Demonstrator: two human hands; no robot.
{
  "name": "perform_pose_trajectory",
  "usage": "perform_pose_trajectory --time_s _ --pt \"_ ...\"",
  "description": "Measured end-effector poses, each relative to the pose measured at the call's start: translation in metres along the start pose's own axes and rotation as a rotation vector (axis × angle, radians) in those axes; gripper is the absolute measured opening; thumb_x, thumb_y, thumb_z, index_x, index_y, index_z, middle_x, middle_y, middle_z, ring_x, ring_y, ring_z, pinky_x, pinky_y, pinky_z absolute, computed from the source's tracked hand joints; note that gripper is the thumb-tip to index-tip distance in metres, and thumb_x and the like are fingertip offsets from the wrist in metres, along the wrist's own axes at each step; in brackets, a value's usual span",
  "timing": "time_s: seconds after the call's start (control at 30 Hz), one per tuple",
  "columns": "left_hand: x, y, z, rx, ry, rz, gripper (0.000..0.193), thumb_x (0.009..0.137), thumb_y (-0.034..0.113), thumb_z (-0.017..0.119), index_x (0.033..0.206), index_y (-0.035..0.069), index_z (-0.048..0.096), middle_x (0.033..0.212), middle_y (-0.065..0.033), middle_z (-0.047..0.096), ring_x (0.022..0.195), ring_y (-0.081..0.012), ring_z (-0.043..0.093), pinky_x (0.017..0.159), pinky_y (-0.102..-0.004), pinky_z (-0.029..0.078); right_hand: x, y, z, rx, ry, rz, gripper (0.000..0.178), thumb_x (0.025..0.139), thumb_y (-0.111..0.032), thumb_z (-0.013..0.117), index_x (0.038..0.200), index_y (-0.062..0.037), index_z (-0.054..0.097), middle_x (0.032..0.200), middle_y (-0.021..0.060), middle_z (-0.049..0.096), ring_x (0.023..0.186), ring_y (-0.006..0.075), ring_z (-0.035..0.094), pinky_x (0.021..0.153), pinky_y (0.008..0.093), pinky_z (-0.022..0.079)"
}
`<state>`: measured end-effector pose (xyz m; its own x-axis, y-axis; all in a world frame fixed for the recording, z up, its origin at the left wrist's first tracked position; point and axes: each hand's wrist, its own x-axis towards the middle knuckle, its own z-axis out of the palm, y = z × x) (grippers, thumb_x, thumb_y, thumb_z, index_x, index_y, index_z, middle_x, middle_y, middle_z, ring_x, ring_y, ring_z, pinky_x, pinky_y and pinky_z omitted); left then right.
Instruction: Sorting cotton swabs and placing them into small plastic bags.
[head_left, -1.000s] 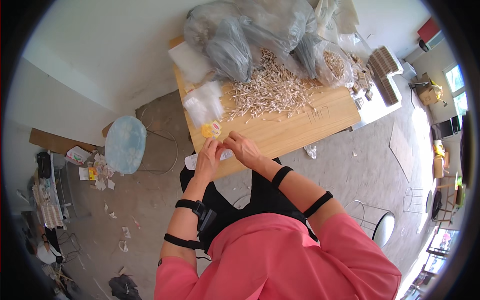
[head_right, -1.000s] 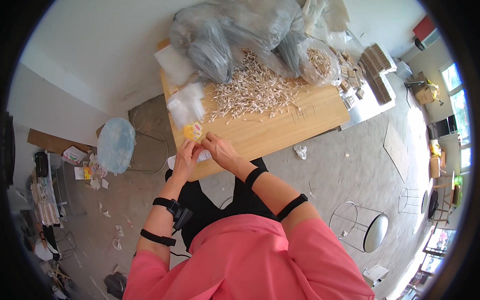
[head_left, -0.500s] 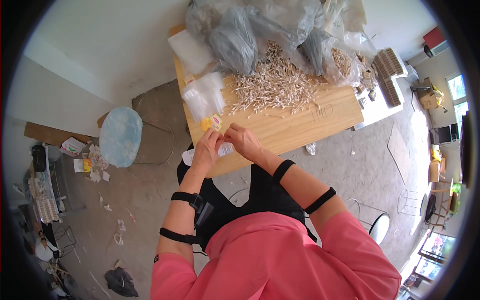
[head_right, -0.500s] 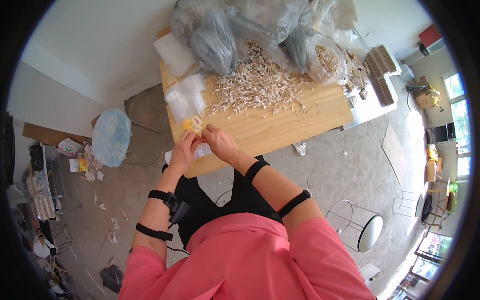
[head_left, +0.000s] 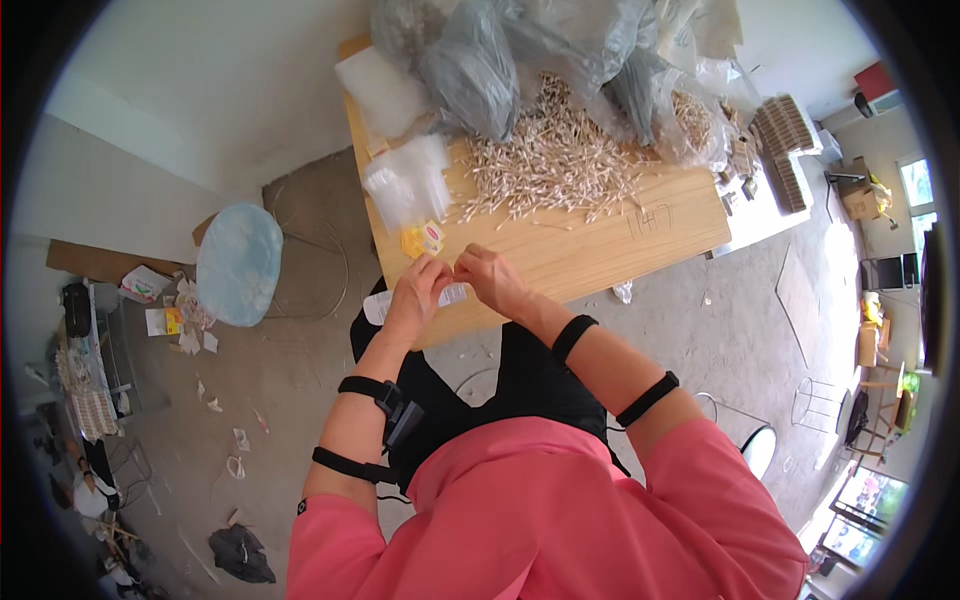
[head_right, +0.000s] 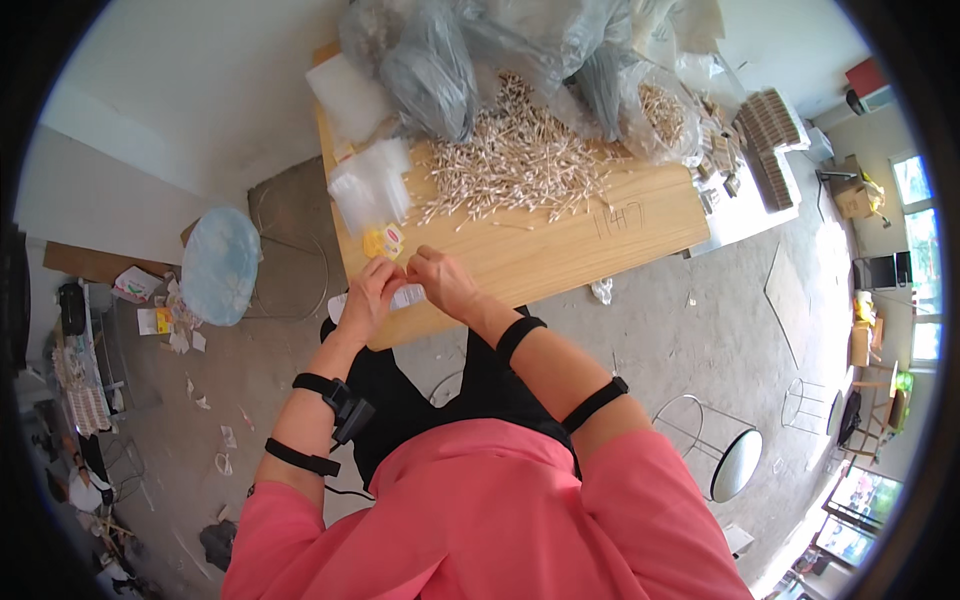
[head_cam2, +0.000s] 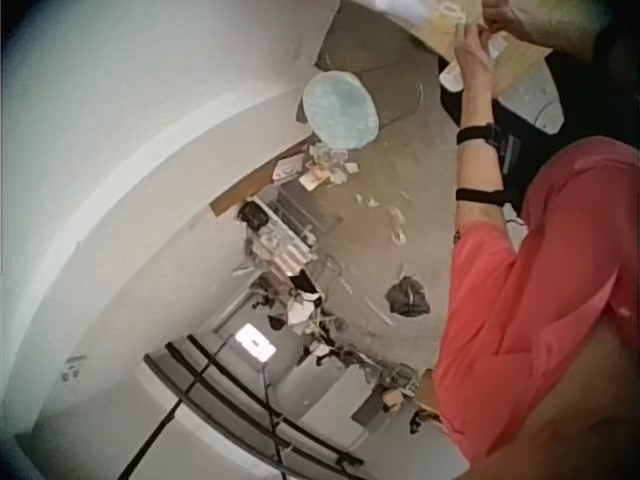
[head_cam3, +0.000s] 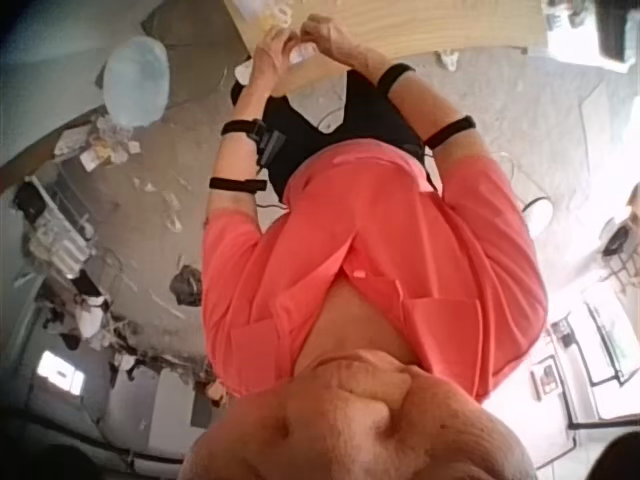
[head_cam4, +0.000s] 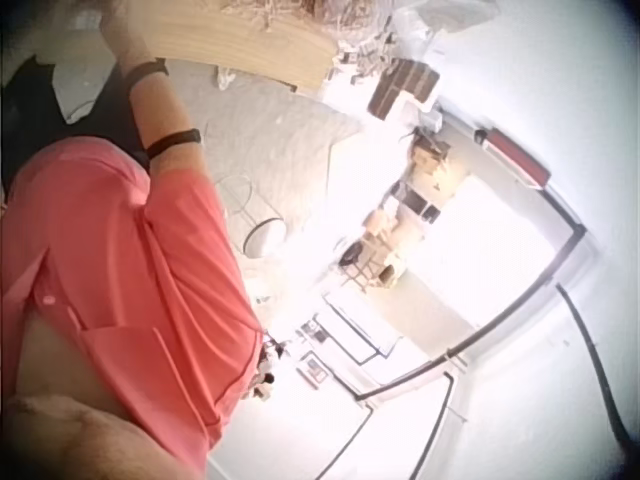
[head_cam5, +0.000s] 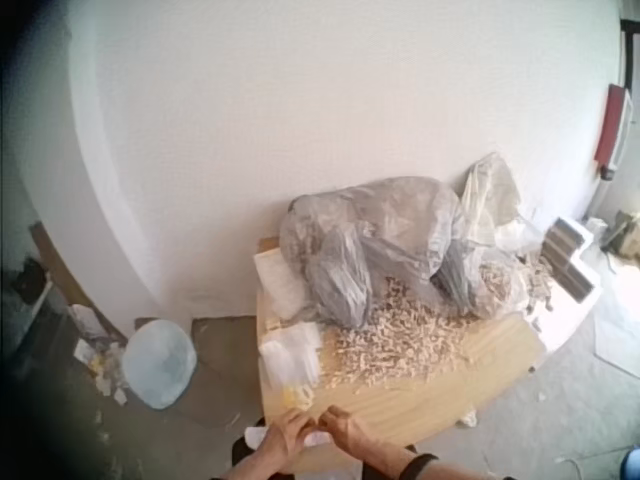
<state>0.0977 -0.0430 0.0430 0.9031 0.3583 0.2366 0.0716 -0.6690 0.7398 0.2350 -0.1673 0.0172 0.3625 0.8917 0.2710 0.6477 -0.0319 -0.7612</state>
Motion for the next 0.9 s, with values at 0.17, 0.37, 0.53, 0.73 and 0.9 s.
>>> perform_pose_trajectory --time_s 0.17,0.37,0.53,0.73,0.9 --pt "-0.013 0.012 -0.006 -0.064 0.097 -0.05 0.014 0.084 -0.004 0.068 0.097 0.001 0.064 0.088 -0.0131 0.058 0.08 -0.0303 0.063 0.071 -0.037 0.051 -0.008 -0.011 -0.009 0.04 0.008 0.041 0.008 0.083 -0.009 0.069 0.085 -0.0036 0.064 0.087 0.0157 0.06 0.08 0.0401 0.062 0.07 0.0458 0.051" --pt "-0.06 0.058 -0.026 -0.408 0.399 -0.403 0.064 0.089 0.012 0.074 0.143 0.0 0.041 0.125 -0.0074 0.055 0.107 -0.0127 0.059 0.087 -0.0275 0.05 -0.043 -0.085 -0.052 0.785 0.195 0.511 0.012 0.098 -0.015 0.065 0.094 -0.0033 0.063 0.091 0.0022 0.066 0.081 0.008 0.063 0.07 0.0245 0.051" --pt "-0.057 0.163 -0.023 -1.058 0.534 -0.295 0.047 0.092 0.014 0.071 0.133 -0.002 0.053 0.126 -0.0085 0.061 0.11 -0.0142 0.061 0.094 -0.0292 0.048 -0.069 -0.152 -0.052 1.633 0.161 0.423 0.015 0.098 -0.011 0.064 0.11 -0.0049 0.059 0.1 0.0037 0.069 0.088 0.0102 0.065 0.085 0.0283 0.053" --pt "-0.071 0.263 -0.073 -0.431 0.542 0.117 0.025 0.084 0.006 0.077 0.108 0.002 0.071 0.106 -0.0098 0.072 0.096 -0.0214 0.069 0.085 -0.03 0.052 -0.092 -0.2 -0.082 1.258 0.16 0.1 0.025 0.097 -0.004 0.064 0.122 -0.0032 0.064 0.11 0.0031 0.07 0.1 0.0112 0.064 0.091 0.0305 0.052" --pt "-0.094 0.294 -0.095 -0.13 0.545 0.342 0.027 0.083 0.004 0.075 0.108 -0.002 0.069 0.108 -0.0137 0.071 0.101 -0.0254 0.068 0.089 -0.036 0.052 -0.104 -0.23 -0.089 1.213 0.07 0.015 0.015 0.098 -0.008 0.063 0.111 -0.0039 0.071 0.108 0.002 0.07 0.097 0.0084 0.063 0.089 0.0268 0.051"
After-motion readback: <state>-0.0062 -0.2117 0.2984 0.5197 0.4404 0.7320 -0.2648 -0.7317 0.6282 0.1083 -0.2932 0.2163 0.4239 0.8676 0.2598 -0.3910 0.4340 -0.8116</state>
